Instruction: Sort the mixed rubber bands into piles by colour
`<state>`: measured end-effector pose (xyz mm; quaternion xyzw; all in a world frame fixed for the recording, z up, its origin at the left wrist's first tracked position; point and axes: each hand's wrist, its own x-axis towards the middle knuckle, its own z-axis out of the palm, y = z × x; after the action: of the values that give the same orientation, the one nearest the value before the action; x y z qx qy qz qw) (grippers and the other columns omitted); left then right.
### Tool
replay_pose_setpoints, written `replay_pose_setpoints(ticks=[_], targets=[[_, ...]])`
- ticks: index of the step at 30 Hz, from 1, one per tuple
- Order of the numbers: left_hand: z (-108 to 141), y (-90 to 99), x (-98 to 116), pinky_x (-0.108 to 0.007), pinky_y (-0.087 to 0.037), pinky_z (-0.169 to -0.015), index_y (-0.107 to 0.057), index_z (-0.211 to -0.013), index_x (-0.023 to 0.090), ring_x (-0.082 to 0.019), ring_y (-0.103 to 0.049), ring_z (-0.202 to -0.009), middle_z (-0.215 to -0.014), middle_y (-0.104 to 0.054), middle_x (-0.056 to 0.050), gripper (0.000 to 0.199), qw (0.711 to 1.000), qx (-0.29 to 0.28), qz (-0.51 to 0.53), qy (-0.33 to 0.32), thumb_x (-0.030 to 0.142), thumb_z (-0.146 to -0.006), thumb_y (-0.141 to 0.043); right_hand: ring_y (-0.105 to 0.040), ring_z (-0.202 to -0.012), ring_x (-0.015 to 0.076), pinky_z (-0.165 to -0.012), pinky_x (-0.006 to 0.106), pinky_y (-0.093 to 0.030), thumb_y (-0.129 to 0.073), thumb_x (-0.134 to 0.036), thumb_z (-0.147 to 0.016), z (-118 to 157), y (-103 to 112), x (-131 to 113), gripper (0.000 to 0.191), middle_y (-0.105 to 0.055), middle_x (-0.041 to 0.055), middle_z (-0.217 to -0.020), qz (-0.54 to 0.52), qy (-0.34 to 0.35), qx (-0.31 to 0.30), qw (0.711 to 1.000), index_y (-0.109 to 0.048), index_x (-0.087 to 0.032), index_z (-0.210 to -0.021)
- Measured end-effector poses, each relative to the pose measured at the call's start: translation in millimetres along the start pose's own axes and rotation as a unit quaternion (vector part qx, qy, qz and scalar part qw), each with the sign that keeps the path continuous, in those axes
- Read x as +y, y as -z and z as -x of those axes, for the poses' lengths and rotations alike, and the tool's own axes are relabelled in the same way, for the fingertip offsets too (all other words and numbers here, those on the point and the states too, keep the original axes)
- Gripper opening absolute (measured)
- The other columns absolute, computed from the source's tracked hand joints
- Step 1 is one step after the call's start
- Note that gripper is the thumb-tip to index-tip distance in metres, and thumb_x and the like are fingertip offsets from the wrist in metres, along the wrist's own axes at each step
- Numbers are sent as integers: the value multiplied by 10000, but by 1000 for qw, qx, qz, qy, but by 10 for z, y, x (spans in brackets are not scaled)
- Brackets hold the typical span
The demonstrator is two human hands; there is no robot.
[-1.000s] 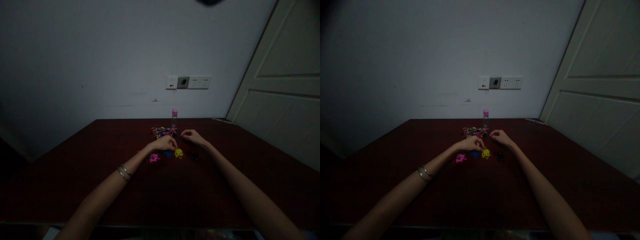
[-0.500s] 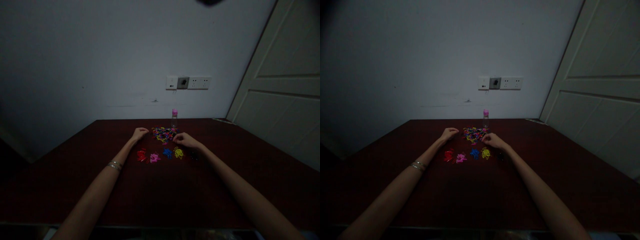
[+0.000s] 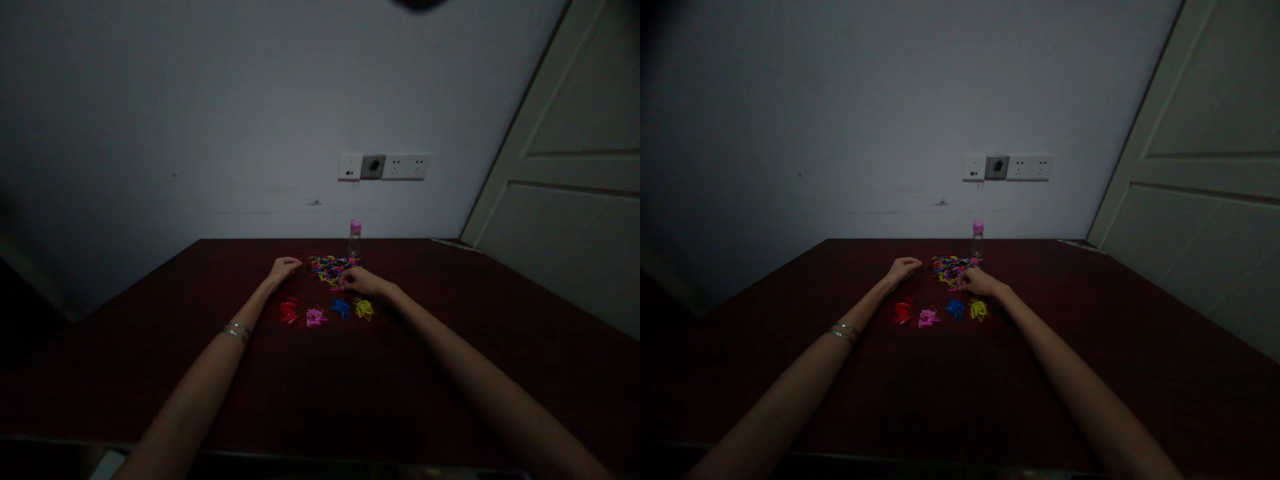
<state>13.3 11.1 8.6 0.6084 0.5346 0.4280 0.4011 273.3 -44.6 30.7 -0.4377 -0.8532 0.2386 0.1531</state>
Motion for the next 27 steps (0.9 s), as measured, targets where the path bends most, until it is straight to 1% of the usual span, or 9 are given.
replay_pose_setpoints(ticks=[5,10,13,17,20,22,25,27], targets=[[0,-8,4,-177,-192,-369,-638,-828,105,-35,-304,-358,-432,-403,61,314,1000,3,-4,-3,356,-641,-610,-510,-639,120,-602,217,-384,-504,-166,-726,28,-2,4,122,-601,38,-702,16,16,10,1000,-613,-112,-741],[27,-22,31,-178,-206,-376,-639,-841,101,-40,-321,-366,-436,-416,57,323,1000,3,-13,0,357,-647,-602,-505,-647,120,-595,218,-384,-508,-234,-752,95,14,-53,152,-590,30,-703,-14,27,51,998,-606,-119,-747],[39,-43,59,-178,-229,-389,-646,-815,94,-41,-330,-378,-438,-433,51,292,999,8,-31,-4,325,-644,-597,-494,-627,113,-579,218,-380,-532,-265,-750,126,16,-199,165,-584,26,-689,-29,48,52,997,-610,-121,-727],[49,-82,121,-175,-267,-418,-659,-756,84,-46,-358,-421,-491,-502,24,249,997,6,-68,-29,288,-628,-597,-506,-639,110,-582,215,-383,-550,-219,-744,176,-21,-504,124,-596,36,-713,-27,79,21,996,-623,-122,-719],[47,-121,170,-178,-276,-428,-666,-762,78,-53,-373,-441,-517,-532,9,276,995,-14,-81,-48,307,-621,-601,-518,-668,114,-601,214,-390,-562,-191,-736,203,-97,-682,95,-603,38,-740,-7,113,1,994,-635,-131,-729],[44,-155,203,-181,-297,-447,-669,-758,75,-65,-406,-467,-543,-559,-6,278,994,-31,-90,-63,305,-614,-604,-527,-688,116,-622,216,-397,-560,-185,-737,208,-152,-739,94,-610,39,-761,-3,138,-11,990,-641,-137,-743],[57,-221,267,-189,-339,-493,-672,-733,78,-84,-460,-525,-591,-593,-23,262,987,-68,-103,-99,298,-607,-605,-535,-704,122,-642,224,-405,-560,-193,-737,201,-184,-740,105,-617,41,-774,-9,154,-25,988,-647,-140,-763],[89,-274,324,-191,-351,-516,-671,-712,80,-87,-471,-546,-605,-597,-22,245,979,-115,-112,-124,289,-605,-602,-535,-703,127,-641,233,-408,-564,-214,-734,197,-144,-684,121,-616,43,-773,-18,141,0,990,-647,-137,-776]])
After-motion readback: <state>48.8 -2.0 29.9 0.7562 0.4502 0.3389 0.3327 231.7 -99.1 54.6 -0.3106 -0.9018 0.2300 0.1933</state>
